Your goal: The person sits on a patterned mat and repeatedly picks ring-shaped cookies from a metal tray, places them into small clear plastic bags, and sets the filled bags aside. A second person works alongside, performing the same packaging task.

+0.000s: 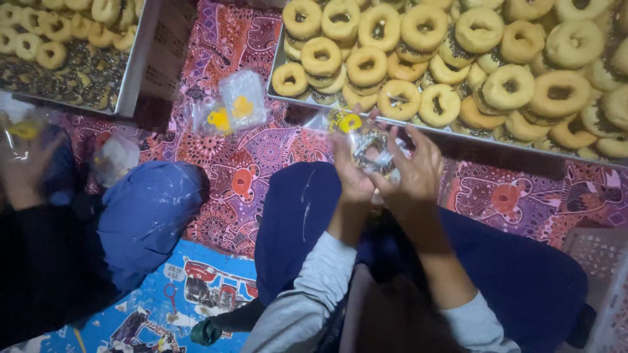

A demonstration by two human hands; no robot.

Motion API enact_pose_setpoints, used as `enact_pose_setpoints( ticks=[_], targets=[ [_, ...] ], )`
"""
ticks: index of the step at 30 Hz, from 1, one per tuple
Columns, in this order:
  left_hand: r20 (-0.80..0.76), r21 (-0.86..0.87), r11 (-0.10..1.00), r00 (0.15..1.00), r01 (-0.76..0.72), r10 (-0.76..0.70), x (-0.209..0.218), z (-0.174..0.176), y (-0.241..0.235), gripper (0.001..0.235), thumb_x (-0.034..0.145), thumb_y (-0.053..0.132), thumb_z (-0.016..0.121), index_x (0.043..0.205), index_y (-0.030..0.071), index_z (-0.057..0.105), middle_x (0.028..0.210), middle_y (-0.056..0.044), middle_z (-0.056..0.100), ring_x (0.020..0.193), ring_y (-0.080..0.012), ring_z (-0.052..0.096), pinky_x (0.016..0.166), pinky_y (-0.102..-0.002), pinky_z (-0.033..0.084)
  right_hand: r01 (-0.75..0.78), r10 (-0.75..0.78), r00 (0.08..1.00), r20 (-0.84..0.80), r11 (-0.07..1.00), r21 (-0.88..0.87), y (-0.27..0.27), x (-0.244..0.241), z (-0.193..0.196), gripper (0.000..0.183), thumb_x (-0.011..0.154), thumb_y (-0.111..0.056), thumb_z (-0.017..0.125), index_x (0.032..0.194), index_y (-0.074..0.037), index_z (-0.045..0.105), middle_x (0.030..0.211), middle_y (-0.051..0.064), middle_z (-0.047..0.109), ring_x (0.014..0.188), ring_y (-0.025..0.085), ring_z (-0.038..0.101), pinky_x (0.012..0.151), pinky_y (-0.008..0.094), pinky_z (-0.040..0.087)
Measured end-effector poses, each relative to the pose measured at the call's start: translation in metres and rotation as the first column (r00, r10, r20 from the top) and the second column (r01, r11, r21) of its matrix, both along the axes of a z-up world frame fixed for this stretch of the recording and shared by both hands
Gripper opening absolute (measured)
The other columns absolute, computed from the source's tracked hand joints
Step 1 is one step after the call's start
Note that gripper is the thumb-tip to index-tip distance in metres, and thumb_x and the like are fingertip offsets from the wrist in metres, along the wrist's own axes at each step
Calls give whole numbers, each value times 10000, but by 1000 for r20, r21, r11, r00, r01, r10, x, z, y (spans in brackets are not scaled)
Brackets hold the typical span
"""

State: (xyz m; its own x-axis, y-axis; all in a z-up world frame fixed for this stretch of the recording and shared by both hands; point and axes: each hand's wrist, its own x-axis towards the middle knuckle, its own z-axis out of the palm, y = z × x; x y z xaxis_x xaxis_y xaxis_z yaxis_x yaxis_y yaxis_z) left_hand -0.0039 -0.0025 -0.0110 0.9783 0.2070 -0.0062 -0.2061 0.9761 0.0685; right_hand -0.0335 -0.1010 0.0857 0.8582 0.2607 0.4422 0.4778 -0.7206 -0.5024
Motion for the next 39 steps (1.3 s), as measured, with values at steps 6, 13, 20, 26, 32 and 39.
enact_pose_setpoints(
  ticks=[6, 13, 20, 26, 32, 39],
  targets=[
    [-238, 105, 948, 933, 300, -269, -21, -24, -20, 675, 1033, 514, 563, 1510, 59, 423, 1421, -96, 561, 1332, -230, 542, 1186, -415, 398, 30, -30, 999, 15, 999, 18, 2, 10, -18, 601, 709, -224, 863, 1278, -93, 719, 1498, 227, 515, 1374, 425, 490, 1157, 525, 365],
    [349, 804, -580, 892, -128, 287, -85, 4, 16, 883, 891, 492, 667, 1528, -1, 305, 1572, -272, 265, 1513, -425, 233, 1223, -554, 164, -140, 379, 821, -427, 859, 493, -38, 18, -35, 682, 872, -235, 743, 1442, 60, 510, 1493, 233, 510, 1408, 322, 475, 1157, 402, 377],
    [324, 823, -532, 934, -199, 153, -128, 28, 78, 251, 891, 42, 725, 1136, 99, 736, 1234, -66, 740, 1240, -262, 728, 1222, -460, 475, -226, 706, 396, -587, 695, 683, -27, 4, -58, 422, 934, -179, 658, 1314, 5, 649, 1223, 140, 741, 1079, 202, 695, 929, 331, 560],
    [76, 953, -300, 941, 28, 330, -169, 20, 102, 319, 813, 35, 746, 1113, -66, 705, 1138, -188, 749, 1091, -296, 742, 965, -374, 582, -522, 564, 600, -567, 813, 257, 32, -14, -77, 180, 864, -187, 719, 934, -39, 794, 875, 128, 794, 789, 206, 748, 712, 328, 585],
    [-214, 963, 243, 878, 116, 428, -168, -30, 108, 216, 964, -42, 602, 1147, -45, 717, 1144, -123, 762, 1092, -185, 726, 1002, -313, 565, -273, 489, 430, -759, 872, 407, 44, -21, -103, 208, 931, -221, 679, 923, -29, 759, 804, 86, 796, 745, 127, 768, 695, 288, 603],
    [-391, 896, 366, 837, 251, 383, -160, -69, 113, 163, 1006, -55, 592, 1095, -77, 727, 1072, -160, 772, 988, -193, 725, 911, -296, 580, -212, 441, 635, -634, 889, 406, 52, -25, -88, 156, 947, -180, 687, 972, -35, 738, 852, 89, 764, 790, 140, 727, 718, 299, 574]
  ],
)
